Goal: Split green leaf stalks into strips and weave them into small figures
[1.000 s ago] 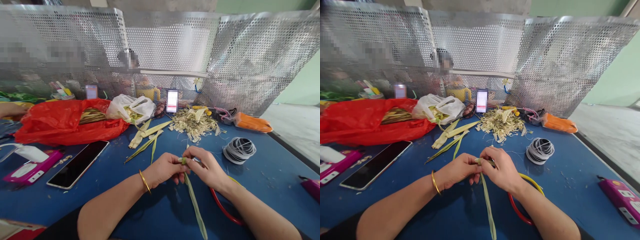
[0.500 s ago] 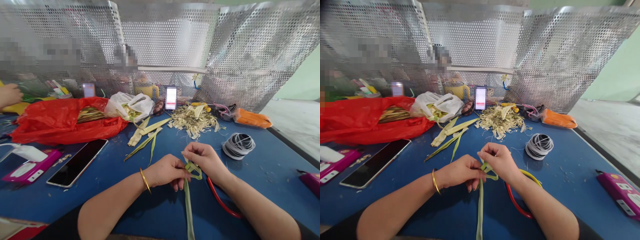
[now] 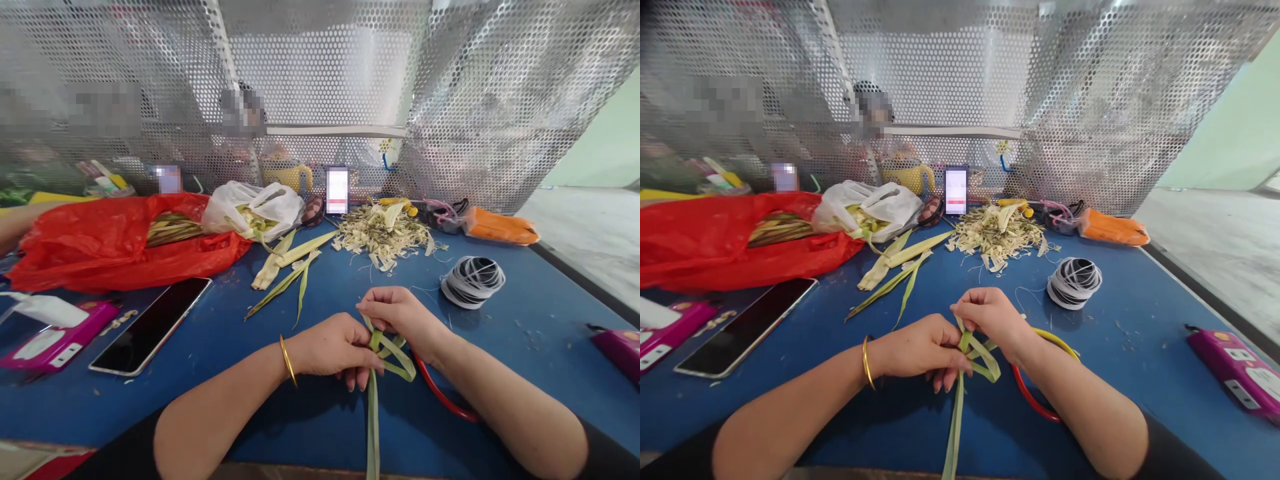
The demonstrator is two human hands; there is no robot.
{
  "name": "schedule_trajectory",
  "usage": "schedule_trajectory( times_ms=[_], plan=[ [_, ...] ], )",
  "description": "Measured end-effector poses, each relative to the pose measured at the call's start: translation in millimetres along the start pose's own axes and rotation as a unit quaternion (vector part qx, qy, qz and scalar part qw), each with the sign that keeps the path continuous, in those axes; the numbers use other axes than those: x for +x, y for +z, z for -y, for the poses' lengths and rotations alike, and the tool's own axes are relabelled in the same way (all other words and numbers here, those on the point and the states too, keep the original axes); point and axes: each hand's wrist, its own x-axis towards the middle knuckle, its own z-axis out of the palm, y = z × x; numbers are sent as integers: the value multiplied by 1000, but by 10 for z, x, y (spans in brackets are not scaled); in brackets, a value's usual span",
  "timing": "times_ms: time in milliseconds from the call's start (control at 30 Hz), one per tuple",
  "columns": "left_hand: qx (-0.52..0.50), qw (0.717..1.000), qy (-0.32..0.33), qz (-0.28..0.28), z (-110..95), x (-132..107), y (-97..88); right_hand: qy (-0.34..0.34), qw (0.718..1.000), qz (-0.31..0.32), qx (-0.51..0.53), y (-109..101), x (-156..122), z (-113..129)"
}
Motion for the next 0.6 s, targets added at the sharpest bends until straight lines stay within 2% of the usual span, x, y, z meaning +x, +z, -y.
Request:
schedule_trajectory(
  times_ms=[233, 400, 600],
  plan=[
    [1, 1000, -9, -23, -8, 7, 34, -1, 999, -31, 14, 51, 18, -90],
    [18, 999, 17, -22, -3, 3, 41, -32, 996, -76, 29, 81, 33, -97],
    [50, 998, 27, -9, -43, -22, 45, -67, 994, -82, 35, 97, 33, -104]
  ],
)
